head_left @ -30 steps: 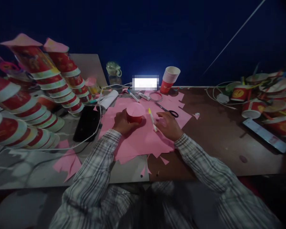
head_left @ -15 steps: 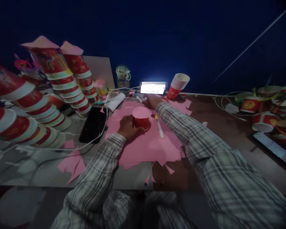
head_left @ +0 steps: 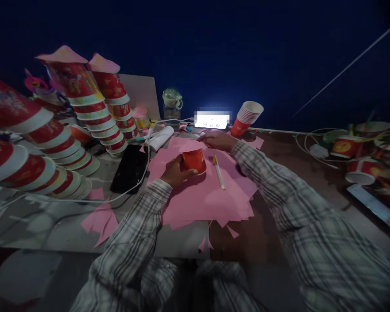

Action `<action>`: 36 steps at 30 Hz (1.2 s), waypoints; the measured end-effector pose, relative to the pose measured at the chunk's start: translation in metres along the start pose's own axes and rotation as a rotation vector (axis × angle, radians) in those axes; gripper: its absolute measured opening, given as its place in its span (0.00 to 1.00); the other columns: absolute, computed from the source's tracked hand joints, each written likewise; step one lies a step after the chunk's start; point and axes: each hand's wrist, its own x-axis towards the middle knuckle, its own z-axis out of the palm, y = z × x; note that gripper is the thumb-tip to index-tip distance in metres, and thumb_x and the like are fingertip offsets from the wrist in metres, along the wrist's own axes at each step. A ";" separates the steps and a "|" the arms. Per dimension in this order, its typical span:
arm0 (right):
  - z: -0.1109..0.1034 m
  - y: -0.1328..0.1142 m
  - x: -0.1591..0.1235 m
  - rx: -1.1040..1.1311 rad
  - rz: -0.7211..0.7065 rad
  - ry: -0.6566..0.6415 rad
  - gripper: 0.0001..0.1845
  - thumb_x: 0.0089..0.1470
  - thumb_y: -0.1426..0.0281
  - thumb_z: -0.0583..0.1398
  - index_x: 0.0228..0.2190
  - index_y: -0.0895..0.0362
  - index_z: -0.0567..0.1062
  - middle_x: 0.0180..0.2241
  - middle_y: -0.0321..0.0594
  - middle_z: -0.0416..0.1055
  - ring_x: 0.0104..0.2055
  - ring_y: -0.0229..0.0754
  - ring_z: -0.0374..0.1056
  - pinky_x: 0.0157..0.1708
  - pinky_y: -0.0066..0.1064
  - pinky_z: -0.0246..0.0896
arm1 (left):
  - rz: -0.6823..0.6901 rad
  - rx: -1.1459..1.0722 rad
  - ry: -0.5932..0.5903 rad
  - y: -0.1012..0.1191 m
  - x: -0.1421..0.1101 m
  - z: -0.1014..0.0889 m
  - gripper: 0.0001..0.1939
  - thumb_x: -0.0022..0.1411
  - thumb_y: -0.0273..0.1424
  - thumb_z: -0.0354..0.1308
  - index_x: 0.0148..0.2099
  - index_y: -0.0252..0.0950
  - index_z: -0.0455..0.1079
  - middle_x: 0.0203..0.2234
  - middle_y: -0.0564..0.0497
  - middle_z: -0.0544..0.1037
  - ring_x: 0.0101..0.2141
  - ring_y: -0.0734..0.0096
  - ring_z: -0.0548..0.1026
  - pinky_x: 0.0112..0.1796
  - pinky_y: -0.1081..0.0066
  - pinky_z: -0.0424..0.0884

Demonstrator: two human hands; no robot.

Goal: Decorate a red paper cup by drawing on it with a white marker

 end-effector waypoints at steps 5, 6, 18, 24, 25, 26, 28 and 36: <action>-0.011 0.003 -0.093 0.451 -0.039 0.188 0.20 0.58 0.54 0.57 0.43 0.54 0.75 0.24 0.32 0.64 0.23 0.35 0.61 0.23 0.28 0.60 | 0.026 -0.158 -0.062 0.003 0.001 0.003 0.33 0.46 0.43 0.72 0.53 0.35 0.69 0.49 0.40 0.78 0.51 0.50 0.75 0.56 0.45 0.68; -0.008 0.002 -0.111 0.591 -0.055 0.192 0.22 0.54 0.52 0.61 0.43 0.54 0.74 0.25 0.32 0.65 0.24 0.35 0.63 0.24 0.28 0.62 | 0.033 -0.195 -0.071 0.004 0.001 0.004 0.35 0.45 0.45 0.72 0.52 0.34 0.69 0.49 0.39 0.77 0.51 0.50 0.75 0.56 0.46 0.68; 0.073 -0.005 -0.170 0.597 -0.550 0.730 0.10 0.64 0.61 0.60 0.42 0.53 0.76 0.26 0.34 0.70 0.28 0.38 0.71 0.30 0.34 0.69 | -0.010 -0.408 -0.144 0.011 -0.002 0.020 0.46 0.37 0.57 0.73 0.51 0.30 0.69 0.48 0.37 0.78 0.47 0.50 0.77 0.51 0.55 0.71; 0.089 -0.005 -0.179 0.310 -0.665 0.701 0.10 0.64 0.67 0.60 0.46 0.52 0.77 0.39 0.44 0.78 0.45 0.48 0.76 0.44 0.47 0.75 | 0.005 -0.492 -0.183 0.006 -0.003 0.025 0.46 0.40 0.54 0.74 0.55 0.31 0.68 0.50 0.36 0.78 0.48 0.52 0.78 0.52 0.56 0.71; 0.090 -0.005 -0.180 0.287 -0.657 0.709 0.09 0.62 0.69 0.61 0.44 0.52 0.77 0.39 0.44 0.78 0.44 0.48 0.76 0.42 0.46 0.75 | 0.014 -0.499 -0.197 0.006 -0.003 0.025 0.45 0.41 0.54 0.74 0.54 0.31 0.68 0.49 0.37 0.78 0.49 0.52 0.78 0.52 0.57 0.71; 0.092 -0.005 -0.181 0.276 -0.648 0.721 0.08 0.62 0.70 0.61 0.43 0.53 0.77 0.39 0.44 0.78 0.44 0.48 0.77 0.41 0.44 0.76 | 0.024 -0.504 -0.211 0.006 -0.003 0.026 0.45 0.41 0.54 0.73 0.54 0.32 0.69 0.49 0.37 0.79 0.49 0.52 0.78 0.52 0.57 0.70; 0.094 -0.004 -0.181 0.266 -0.654 0.744 0.07 0.63 0.70 0.60 0.42 0.53 0.77 0.37 0.44 0.78 0.43 0.48 0.77 0.39 0.44 0.76 | 0.036 -0.497 -0.241 0.006 -0.003 0.026 0.44 0.42 0.55 0.73 0.54 0.32 0.69 0.49 0.37 0.79 0.49 0.51 0.77 0.52 0.57 0.70; 0.093 -0.007 -0.180 0.212 -0.703 0.729 0.13 0.65 0.67 0.57 0.47 0.54 0.78 0.32 0.43 0.77 0.38 0.47 0.77 0.37 0.43 0.75 | 0.067 -0.408 -0.246 0.010 -0.003 0.025 0.45 0.41 0.56 0.72 0.53 0.31 0.69 0.49 0.37 0.78 0.48 0.52 0.77 0.51 0.57 0.70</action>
